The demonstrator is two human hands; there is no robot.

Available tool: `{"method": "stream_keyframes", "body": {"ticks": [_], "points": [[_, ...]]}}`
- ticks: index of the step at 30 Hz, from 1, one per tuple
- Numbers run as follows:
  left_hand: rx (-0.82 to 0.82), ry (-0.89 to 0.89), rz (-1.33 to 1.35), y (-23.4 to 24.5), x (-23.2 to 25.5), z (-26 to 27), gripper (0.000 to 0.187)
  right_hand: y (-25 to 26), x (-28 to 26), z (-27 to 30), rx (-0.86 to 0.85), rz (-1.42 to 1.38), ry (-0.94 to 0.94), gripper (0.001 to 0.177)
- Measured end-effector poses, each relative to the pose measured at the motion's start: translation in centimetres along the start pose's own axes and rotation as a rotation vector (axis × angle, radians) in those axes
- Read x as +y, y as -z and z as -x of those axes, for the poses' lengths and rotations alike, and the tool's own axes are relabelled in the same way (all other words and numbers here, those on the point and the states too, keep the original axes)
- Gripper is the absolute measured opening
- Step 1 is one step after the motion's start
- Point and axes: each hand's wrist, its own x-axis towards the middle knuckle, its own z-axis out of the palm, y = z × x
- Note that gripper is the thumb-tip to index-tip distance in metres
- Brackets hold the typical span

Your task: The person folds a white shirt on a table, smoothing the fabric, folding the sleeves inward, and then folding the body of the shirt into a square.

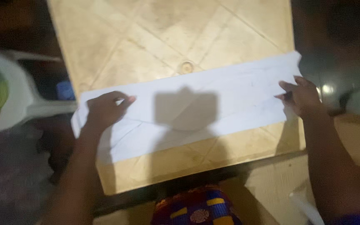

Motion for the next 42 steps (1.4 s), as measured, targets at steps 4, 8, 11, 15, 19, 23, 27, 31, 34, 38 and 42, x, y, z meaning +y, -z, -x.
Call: {"method": "stream_keyframes", "body": {"ticks": [4, 8, 11, 15, 19, 23, 27, 31, 34, 38, 42], "points": [[-0.038, -0.012, -0.128, 0.0, -1.6, -1.3, 0.037, 0.9, 1.2, 0.4, -0.006, -0.015, 0.107, 0.042], [-0.050, 0.055, 0.143, -0.5, -3.4, -2.0, 0.033, 1.0, 1.6, 0.9, 0.132, 0.208, 0.227, 0.042], [0.039, -0.018, 0.086, -0.7, -4.0, -2.0, 0.032, 0.7, 1.8, 1.1, 0.147, 0.080, 0.149, 0.044], [0.064, -0.049, 0.001, -0.3, -3.1, -1.8, 0.038, 0.1, 1.7, 1.5, 0.238, 0.194, 0.231, 0.039], [0.064, 0.082, 0.019, 0.5, 0.2, -0.2, 0.034, -2.8, 1.8, 3.5, 0.493, 0.528, 0.493, 0.040], [0.587, -0.400, -0.164, -3.2, 5.0, 1.2, 0.032, -14.0, 4.4, 7.4, 0.392, 0.765, 0.954, 0.043], [0.511, -0.584, -0.091, -10.7, 10.0, 2.2, 0.049, -25.6, 5.1, 11.4, -0.204, 1.015, 1.136, 0.064], [0.280, -0.408, -0.108, -13.9, 11.2, 3.0, 0.072, -25.2, 4.6, 11.2, -0.176, 1.227, 1.244, 0.071], [0.238, -0.388, -0.228, -13.8, 11.4, 2.3, 0.099, -21.1, 3.5, 8.4, -0.272, 1.209, 1.078, 0.096], [0.219, -0.358, -0.257, -13.3, 11.8, 2.9, 0.114, -17.5, 3.0, 6.6, -0.072, 1.309, 1.036, 0.093], [0.301, -0.372, -0.239, -13.4, 13.1, 3.1, 0.110, -17.2, 3.1, 7.2, -0.022, 1.252, 1.029, 0.090]]}}
